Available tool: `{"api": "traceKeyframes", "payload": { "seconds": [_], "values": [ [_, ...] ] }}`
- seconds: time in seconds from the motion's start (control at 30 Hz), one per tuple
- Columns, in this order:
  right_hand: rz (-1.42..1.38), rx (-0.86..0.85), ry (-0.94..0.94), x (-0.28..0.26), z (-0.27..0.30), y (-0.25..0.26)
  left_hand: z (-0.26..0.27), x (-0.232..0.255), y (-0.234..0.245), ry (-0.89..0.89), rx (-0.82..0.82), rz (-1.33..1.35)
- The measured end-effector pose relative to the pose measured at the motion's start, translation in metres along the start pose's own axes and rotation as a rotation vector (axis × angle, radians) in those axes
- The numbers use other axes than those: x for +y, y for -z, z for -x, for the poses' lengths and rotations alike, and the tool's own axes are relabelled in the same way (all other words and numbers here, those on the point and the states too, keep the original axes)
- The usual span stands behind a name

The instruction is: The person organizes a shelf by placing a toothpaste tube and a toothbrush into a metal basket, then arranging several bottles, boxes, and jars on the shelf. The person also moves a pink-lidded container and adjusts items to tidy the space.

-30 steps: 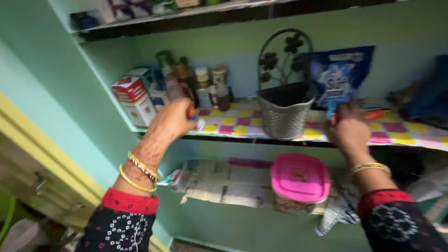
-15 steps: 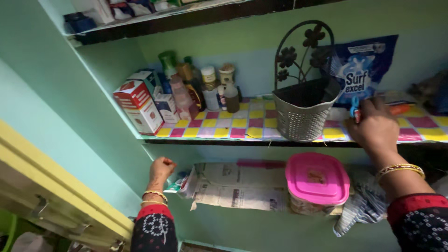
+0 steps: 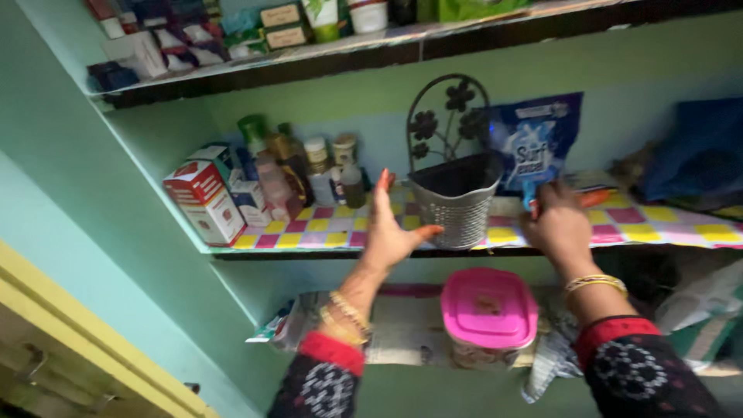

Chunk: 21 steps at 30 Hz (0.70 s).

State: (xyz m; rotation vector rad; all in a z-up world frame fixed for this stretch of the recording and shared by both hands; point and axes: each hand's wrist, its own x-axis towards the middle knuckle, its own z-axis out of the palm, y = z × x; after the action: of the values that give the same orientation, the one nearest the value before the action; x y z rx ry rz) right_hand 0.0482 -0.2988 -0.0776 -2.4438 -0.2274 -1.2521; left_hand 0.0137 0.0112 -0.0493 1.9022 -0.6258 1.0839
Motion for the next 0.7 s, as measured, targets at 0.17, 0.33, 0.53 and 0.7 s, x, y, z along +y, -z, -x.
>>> {"api": "traceKeyframes", "payload": {
  "seconds": [0.17,0.33,0.53,0.7],
  "values": [
    [-0.126,0.007,-0.035,0.006,-0.005,-0.003,0.010,0.003,-0.057,0.179,0.023,-0.025],
    [-0.198,0.075,0.041,0.022,-0.009,-0.018,0.017,0.004,-0.069,0.298,0.052,-0.139],
    [-0.457,0.016,-0.443,0.044,-0.002,-0.030,0.022,0.008,-0.074,0.395,0.026,-0.231],
    [-0.749,0.293,-0.366,0.073,-0.006,-0.035,0.028,-0.003,-0.082,0.202,0.194,-0.285]
  ]
}}
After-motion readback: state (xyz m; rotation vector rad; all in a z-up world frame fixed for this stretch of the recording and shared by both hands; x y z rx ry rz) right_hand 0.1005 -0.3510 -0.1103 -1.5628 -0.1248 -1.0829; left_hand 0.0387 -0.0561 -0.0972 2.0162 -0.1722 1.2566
